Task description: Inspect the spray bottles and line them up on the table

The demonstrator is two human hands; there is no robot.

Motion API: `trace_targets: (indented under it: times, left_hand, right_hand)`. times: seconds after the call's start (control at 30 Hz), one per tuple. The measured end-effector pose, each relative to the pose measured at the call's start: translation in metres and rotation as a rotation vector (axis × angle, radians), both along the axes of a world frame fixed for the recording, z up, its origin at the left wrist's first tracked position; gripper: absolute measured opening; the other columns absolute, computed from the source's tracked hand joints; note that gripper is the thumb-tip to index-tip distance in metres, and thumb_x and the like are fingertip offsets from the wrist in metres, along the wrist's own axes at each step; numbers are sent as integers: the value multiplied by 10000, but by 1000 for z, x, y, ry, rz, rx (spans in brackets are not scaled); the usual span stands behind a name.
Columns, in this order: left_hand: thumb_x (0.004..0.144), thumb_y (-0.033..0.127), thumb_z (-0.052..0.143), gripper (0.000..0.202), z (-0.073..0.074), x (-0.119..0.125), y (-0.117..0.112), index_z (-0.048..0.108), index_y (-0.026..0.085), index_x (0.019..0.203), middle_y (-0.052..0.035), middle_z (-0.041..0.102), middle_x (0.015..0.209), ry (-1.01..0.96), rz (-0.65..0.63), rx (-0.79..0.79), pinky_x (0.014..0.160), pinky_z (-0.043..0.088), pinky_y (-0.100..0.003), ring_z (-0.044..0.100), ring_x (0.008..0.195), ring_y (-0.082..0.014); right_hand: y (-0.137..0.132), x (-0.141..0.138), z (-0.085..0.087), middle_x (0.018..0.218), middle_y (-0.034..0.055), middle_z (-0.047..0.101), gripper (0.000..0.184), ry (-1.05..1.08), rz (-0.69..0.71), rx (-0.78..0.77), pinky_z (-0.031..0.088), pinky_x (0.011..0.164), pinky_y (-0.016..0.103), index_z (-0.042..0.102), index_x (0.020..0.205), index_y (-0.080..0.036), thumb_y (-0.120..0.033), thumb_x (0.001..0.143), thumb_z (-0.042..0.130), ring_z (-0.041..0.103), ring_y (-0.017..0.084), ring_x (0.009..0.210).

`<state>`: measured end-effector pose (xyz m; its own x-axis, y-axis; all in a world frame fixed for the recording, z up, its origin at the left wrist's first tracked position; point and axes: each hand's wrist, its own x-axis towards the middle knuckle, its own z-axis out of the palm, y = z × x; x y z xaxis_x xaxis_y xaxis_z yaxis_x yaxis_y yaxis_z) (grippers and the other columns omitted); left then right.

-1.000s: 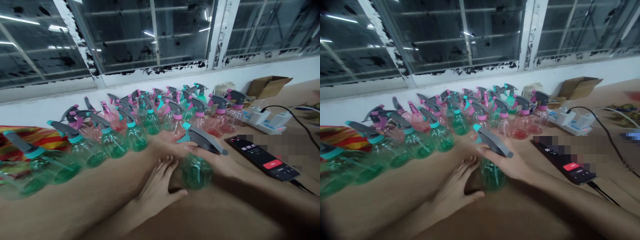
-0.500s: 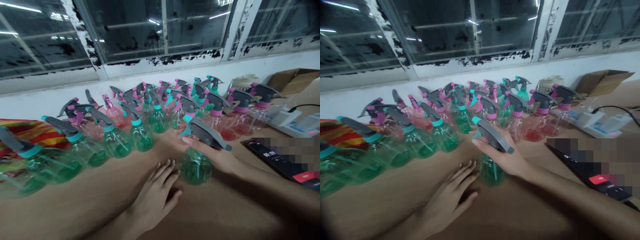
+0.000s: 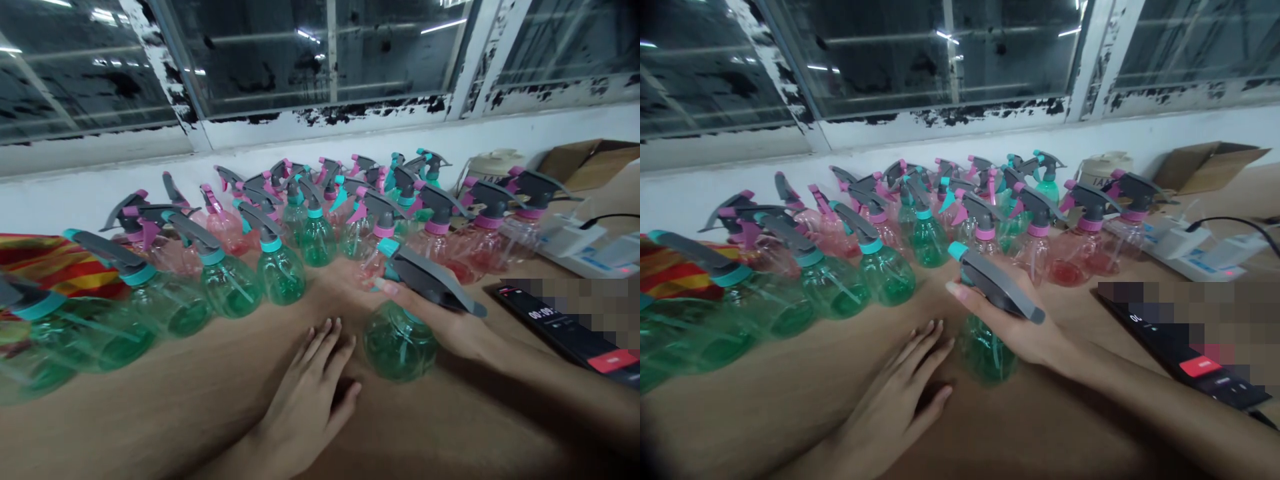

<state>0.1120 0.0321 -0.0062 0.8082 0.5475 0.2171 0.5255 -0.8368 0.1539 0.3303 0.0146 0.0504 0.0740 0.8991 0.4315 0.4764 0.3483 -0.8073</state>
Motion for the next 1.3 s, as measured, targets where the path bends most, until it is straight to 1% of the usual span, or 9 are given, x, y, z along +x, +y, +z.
trace_targets:
  times: [0.13,0.23,0.33,0.53,0.67,0.83,1.17,1.23,1.3]
  left_hand:
    - [895,321,518,563,-6,-1,1,325,150,1396,-131,298,1466,-33,46,11,1055,290,-497,262,1341,-283]
    - [895,323,518,507,-7,-1,1,395,154,1358,-130,287,1471,-15,45,26,1051,290,-504,251,1343,-297]
    - [899,314,515,442,-7,-2,1,453,189,1318,-100,290,1474,-21,35,15,1053,287,-505,256,1341,-296]
    - [898,319,522,455,-6,-2,1,455,166,1321,-116,289,1472,11,28,24,1059,278,-504,250,1343,-298]
    - [900,319,521,454,-5,-2,1,458,153,1318,-130,283,1472,34,26,29,1055,285,-504,244,1344,-300]
    - [901,312,520,440,-4,-2,2,453,181,1316,-102,289,1475,13,27,27,1056,283,-501,244,1345,-294]
    - [901,335,514,434,-4,-1,3,471,169,1300,-112,315,1462,24,31,23,1066,271,-486,269,1340,-281]
    - [901,327,512,434,-4,-1,3,471,161,1300,-117,317,1460,25,28,35,1062,274,-490,270,1339,-286]
    - [899,319,510,429,-3,-1,3,472,164,1297,-112,320,1460,30,23,49,1060,277,-490,273,1338,-285]
  right_hand:
    - [-1,0,2,886,2,695,191,118,32,-65,543,787,366,643,964,-295,-393,804,612,668,218,855]
    - [-1,0,-1,884,1,704,192,146,44,-71,513,886,383,657,977,-303,-375,804,615,653,219,942]
    - [0,-2,-1,871,11,715,224,169,55,-78,480,949,394,661,1009,-299,-371,801,617,630,227,1022]
    - [0,-7,7,1096,22,676,305,231,59,-83,486,955,370,631,1078,-291,-362,781,643,601,232,1090]
    - [-3,-6,6,1055,35,692,260,211,30,-74,523,896,377,646,1013,-277,-386,777,640,644,238,1007]
    - [-2,-4,5,923,31,714,210,138,9,-74,540,825,417,653,946,-289,-408,774,626,664,262,931]
    - [-3,-8,14,759,9,645,194,78,-45,-35,514,713,363,603,787,-256,-450,779,604,638,209,737]
    - [-3,-7,14,741,3,635,213,58,-39,-37,509,686,348,600,777,-250,-462,791,589,629,197,712]
    - [-1,-5,12,779,3,649,214,71,6,-60,509,701,340,610,837,-251,-460,807,573,635,193,742]
